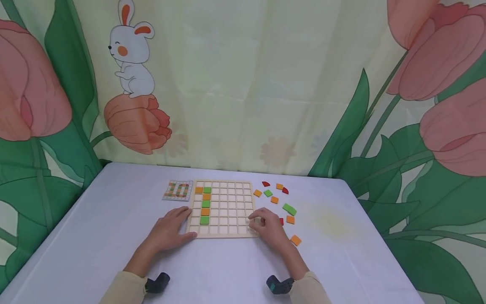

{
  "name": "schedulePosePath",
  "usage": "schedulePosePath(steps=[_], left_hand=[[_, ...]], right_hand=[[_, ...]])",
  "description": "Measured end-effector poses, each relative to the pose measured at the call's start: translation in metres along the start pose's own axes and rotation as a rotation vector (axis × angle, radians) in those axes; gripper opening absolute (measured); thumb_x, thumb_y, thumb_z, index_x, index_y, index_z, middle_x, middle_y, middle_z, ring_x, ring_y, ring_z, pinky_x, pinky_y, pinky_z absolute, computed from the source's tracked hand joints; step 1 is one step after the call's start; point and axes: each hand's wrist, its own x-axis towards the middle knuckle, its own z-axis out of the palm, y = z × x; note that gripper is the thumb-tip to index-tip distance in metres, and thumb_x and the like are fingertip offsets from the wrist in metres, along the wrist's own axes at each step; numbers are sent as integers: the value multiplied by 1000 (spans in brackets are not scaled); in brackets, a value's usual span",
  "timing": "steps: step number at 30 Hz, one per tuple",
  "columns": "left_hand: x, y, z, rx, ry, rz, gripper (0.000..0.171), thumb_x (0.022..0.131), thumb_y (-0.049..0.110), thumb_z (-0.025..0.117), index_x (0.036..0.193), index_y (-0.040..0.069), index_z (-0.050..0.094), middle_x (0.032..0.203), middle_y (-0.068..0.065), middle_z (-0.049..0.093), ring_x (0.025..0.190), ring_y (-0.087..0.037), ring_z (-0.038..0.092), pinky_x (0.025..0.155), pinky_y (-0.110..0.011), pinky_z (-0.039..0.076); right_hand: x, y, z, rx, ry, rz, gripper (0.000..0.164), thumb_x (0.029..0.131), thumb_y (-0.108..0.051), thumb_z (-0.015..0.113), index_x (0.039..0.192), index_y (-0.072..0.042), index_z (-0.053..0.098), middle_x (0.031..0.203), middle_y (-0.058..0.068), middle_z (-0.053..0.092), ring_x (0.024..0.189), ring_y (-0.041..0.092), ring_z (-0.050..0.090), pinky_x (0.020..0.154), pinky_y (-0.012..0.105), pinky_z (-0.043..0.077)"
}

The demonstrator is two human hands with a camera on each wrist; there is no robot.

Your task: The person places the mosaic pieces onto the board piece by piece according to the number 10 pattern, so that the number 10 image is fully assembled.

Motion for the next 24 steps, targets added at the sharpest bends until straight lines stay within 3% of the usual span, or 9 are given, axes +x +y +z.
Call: schedulePosePath(steps=[5, 10, 18, 24], left_hand=[[0, -2, 1, 1, -7, 0, 80, 80, 48, 73, 144, 9, 45, 149, -15, 42, 138, -38, 37, 104, -65, 35], [0, -1, -1, -6, -9, 7, 80, 81, 48, 72, 144, 8, 45, 150, -15, 42, 138, -39, 36, 104, -65, 34], [0, -4, -3, 1, -9, 15, 80, 81, 48, 72, 145, 8, 44, 150, -16, 41, 138, -40, 36, 103, -66, 35], [0, -2, -3, -11, -10, 26, 81, 81, 48, 72, 145, 7, 43, 149, -17, 41, 138, -40, 36, 102, -67, 35]], right_hand=[[-7, 12, -11, -5, 19, 64, 16, 85, -19, 75, 100, -22, 73, 96, -4, 61, 70, 16, 49, 54, 20, 41], [-17, 24, -22, -44, 65, 101, 17, 83, -17, 77, 99, -22, 74, 100, -4, 63, 81, 14, 51, 61, 18, 44], [-30, 39, -34, -43, 97, 93, 19, 79, -14, 80, 96, -21, 75, 88, -4, 61, 66, 15, 45, 54, 20, 37], [-37, 41, -36, -89, 109, 120, 20, 78, -16, 81, 97, -22, 75, 92, -4, 62, 65, 13, 45, 53, 19, 39]])
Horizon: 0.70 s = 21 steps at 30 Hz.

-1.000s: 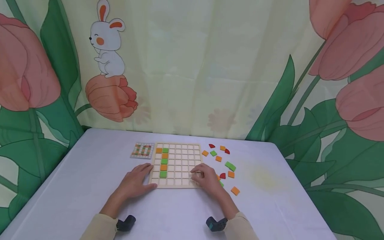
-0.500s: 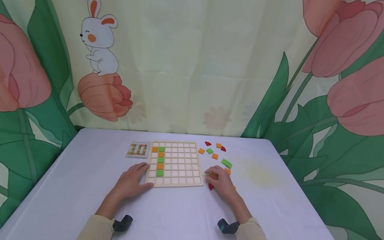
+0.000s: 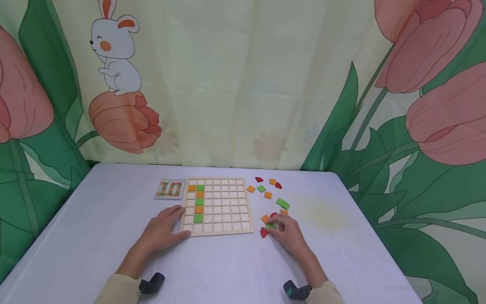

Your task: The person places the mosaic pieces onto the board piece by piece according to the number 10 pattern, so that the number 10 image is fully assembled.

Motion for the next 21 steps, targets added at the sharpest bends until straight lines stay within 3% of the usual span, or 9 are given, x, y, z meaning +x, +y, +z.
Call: schedulePosePath(steps=[10, 16, 21], left_hand=[[-1, 1, -3, 3, -3, -3, 80, 81, 47, 72, 145, 7, 43, 149, -18, 42, 138, -40, 36, 102, -67, 35], [-2, 2, -2, -3, -9, -3, 80, 82, 48, 71, 145, 7, 43, 149, -18, 42, 138, -41, 36, 102, -67, 35], [-2, 3, -1, -10, -8, -5, 80, 82, 47, 71, 145, 7, 43, 149, -18, 41, 138, -41, 36, 103, -67, 35]], right_hand=[[-1, -3, 0, 2, -46, 1, 21, 77, -19, 81, 97, -23, 74, 94, -5, 61, 70, 13, 47, 55, 19, 42], [3, -4, 3, -28, -9, -15, 19, 78, -16, 80, 96, -22, 75, 97, -4, 63, 70, 13, 47, 55, 18, 41], [8, -7, 7, -69, 15, 18, 21, 79, -17, 80, 98, -21, 75, 104, -4, 65, 84, 13, 53, 68, 20, 49]])
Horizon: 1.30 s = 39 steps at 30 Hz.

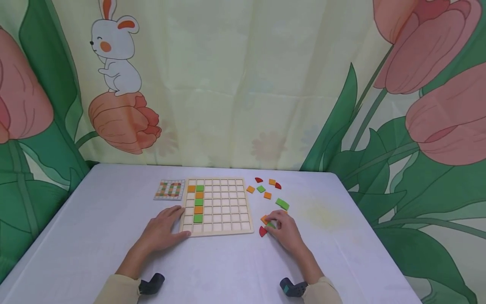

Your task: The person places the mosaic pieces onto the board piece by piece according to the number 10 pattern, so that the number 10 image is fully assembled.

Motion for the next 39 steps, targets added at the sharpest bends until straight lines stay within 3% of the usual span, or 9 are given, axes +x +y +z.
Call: schedulePosePath(steps=[4, 9, 14, 19, 28, 39], left_hand=[[1, 0, 1, -10, 3, -4, 80, 82, 47, 71, 145, 7, 43, 150, -18, 41, 139, -41, 35, 104, -67, 34], [2, -2, 3, -1, 11, -1, 80, 82, 47, 71, 145, 7, 43, 150, -18, 41, 138, -41, 35, 103, -67, 34], [1, -3, 3, -1, 13, -2, 80, 82, 47, 71, 145, 7, 43, 150, -18, 41, 138, -41, 35, 103, -68, 34], [2, -3, 2, 1, 19, -2, 79, 82, 47, 72, 144, 7, 44, 149, -17, 42, 138, -40, 36, 102, -67, 35], [2, -3, 5, -3, 24, -16, 78, 82, 48, 71, 144, 8, 45, 150, -16, 42, 139, -39, 36, 104, -66, 34], [1, -1, 8, -2, 23, -31, 78, 82, 48, 72, 144, 10, 45, 150, -13, 42, 140, -37, 36, 105, -64, 34]], right_hand=[[3, -4, 2, -27, 1, -10, 22, 78, -17, 80, 99, -19, 74, 102, -3, 67, 99, 16, 58, 83, 31, 55], [4, -8, 7, -44, 6, -4, 19, 79, -16, 80, 97, -18, 73, 98, -3, 69, 102, 17, 61, 89, 37, 56], [6, -12, 10, -50, 16, 12, 18, 80, -15, 79, 96, -16, 72, 96, -2, 67, 97, 16, 61, 87, 36, 57], [8, -16, 10, -22, 15, 10, 19, 80, -16, 79, 97, -17, 71, 97, -2, 66, 91, 14, 58, 78, 27, 56], [15, -35, 17, 58, -42, -89, 16, 83, -14, 74, 97, -20, 70, 103, -3, 65, 76, 14, 48, 61, 20, 42], [28, -68, 49, 131, -134, -289, 12, 84, -11, 72, 93, -18, 71, 99, -2, 68, 67, 12, 47, 55, 17, 40]])
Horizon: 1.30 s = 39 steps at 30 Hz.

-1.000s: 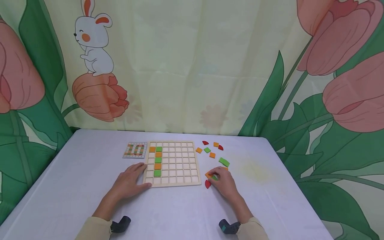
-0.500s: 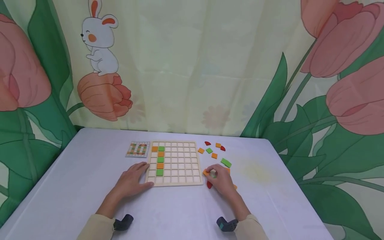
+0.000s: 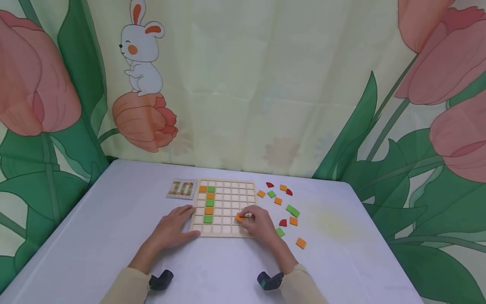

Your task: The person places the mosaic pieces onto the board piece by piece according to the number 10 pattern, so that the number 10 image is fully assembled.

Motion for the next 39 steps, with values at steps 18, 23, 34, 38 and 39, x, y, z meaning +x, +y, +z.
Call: schedulePosePath(steps=[18, 23, 34, 38, 39], left_hand=[[1, 0, 3, 2, 1, -7, 79, 81, 49, 72, 144, 11, 46, 150, -11, 43, 140, -34, 37, 106, -61, 36], [1, -1, 3, 7, 7, -11, 79, 81, 50, 72, 145, 12, 45, 150, -11, 42, 140, -34, 37, 106, -61, 36], [1, 1, 1, 7, 9, -19, 79, 80, 49, 73, 145, 12, 45, 151, -11, 42, 140, -34, 37, 106, -61, 36], [0, 1, 1, 1, 6, -21, 79, 80, 47, 73, 145, 12, 45, 151, -11, 42, 140, -35, 36, 107, -61, 35], [0, 2, 1, 1, 7, -20, 79, 80, 47, 73, 145, 12, 45, 151, -11, 42, 140, -35, 36, 107, -61, 35]], right_hand=[[23, -23, 40, 41, -124, -92, 13, 83, -7, 69, 90, -18, 74, 102, -6, 70, 88, 10, 56, 72, 19, 47], [25, -28, 42, 41, -144, -88, 13, 85, -8, 69, 90, -17, 76, 101, -8, 70, 101, 9, 62, 88, 25, 52], [25, -23, 40, -10, -142, -116, 8, 86, -16, 71, 91, -19, 76, 106, -8, 68, 98, 11, 59, 79, 22, 50], [26, -14, 36, -16, -108, -121, 8, 85, -15, 71, 91, -18, 76, 107, -6, 67, 93, 12, 57, 70, 19, 46], [26, -11, 33, -15, -101, -115, 9, 85, -14, 71, 91, -18, 76, 108, -5, 67, 92, 13, 57, 70, 20, 46]])
